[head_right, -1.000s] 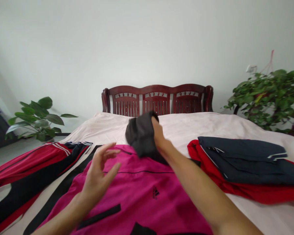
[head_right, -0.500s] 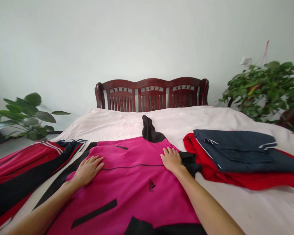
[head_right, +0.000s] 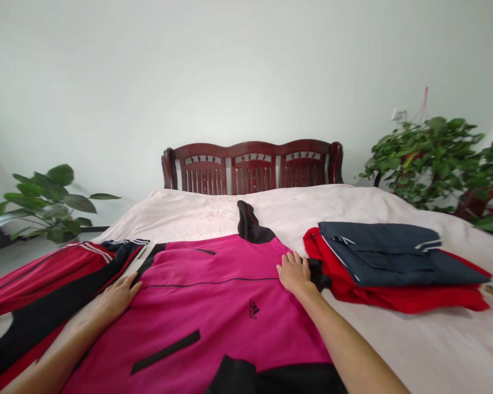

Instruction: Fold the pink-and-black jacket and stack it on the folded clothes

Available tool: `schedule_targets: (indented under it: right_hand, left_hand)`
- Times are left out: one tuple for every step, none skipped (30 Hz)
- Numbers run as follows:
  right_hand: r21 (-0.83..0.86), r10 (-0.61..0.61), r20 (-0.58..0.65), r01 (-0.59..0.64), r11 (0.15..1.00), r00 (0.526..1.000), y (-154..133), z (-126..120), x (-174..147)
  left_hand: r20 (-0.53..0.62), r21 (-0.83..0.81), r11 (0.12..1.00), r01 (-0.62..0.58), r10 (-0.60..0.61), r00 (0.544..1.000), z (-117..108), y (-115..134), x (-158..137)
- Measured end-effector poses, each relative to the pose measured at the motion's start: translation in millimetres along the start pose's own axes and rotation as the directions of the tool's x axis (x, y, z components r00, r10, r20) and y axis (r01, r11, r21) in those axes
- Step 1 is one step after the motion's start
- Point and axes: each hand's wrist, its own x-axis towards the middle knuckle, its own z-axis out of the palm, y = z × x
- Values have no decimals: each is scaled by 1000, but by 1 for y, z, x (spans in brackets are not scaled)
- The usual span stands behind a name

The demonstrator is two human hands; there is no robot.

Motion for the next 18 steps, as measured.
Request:
schedule_targets:
  right_hand:
    - [2,-21,-4,21,1000,1000,-2,-5,-9]
    - [11,-50,-12,50,999,999,-5,-9,-19]
    - [26,-84,-26,84,996,996,-7,-12,-31]
    - [45,-121,-42,123,991,992,-9,-13,-43]
    - [64,-162,-57,166,984,985,-11,-13,-55]
    - [79,-201,-71,207,975,977,-11,-11,-66]
    - [89,-237,-81,244,966,968,-11,-8,-76]
    - [95,-267,-89,275,957,960,-10,-4,-85]
    - [97,-287,-97,296,950,953,-8,0,-91]
    - [99,-295,-106,305,947,950,-5,4,-95]
    - [100,-293,-118,305,947,949,-3,8,-97]
    - [101,-288,-130,302,948,949,-1,11,-97]
    - [101,-285,-142,300,949,948,0,13,-97]
    - [101,-284,-153,300,948,947,1,15,-96]
    - [100,-285,-164,303,948,944,2,16,-95]
    - [99,-287,-173,306,947,942,2,17,-94]
    - [99,-287,-179,308,946,941,1,17,-94]
    - [99,-285,-179,306,947,942,0,17,-94]
  left_hand:
    - [13,1,1000,14,-14,1000,-3,1,-4]
    - [22,2,999,40,-40,999,-7,2,-8]
    - [29,-4,997,79,-79,996,-9,1,-11]
    - [33,-19,991,129,-128,991,-11,-1,-13]
    - [38,-38,983,179,-177,983,-12,-4,-15]
    - [44,-56,974,219,-217,975,-13,-9,-16]
    - [53,-72,967,243,-239,969,-12,-14,-17]
    - [63,-86,966,244,-239,969,-10,-21,-18]
    - [75,-99,969,225,-218,973,-8,-27,-20]
    - [83,-111,974,197,-188,979,-6,-33,-22]
    - [85,-121,978,170,-160,983,-4,-38,-25]
    - [80,-128,980,150,-141,987,-3,-42,-29]
    - [66,-127,982,141,-133,989,-2,-43,-33]
    - [45,-117,983,142,-137,989,-1,-43,-37]
    - [18,-103,983,150,-149,989,-2,-42,-42]
    - [-13,-95,983,159,-161,987,-2,-40,-46]
    - [-41,-96,982,164,-169,985,-4,-37,-51]
    - [-67,-110,980,164,-172,983,-5,-35,-55]
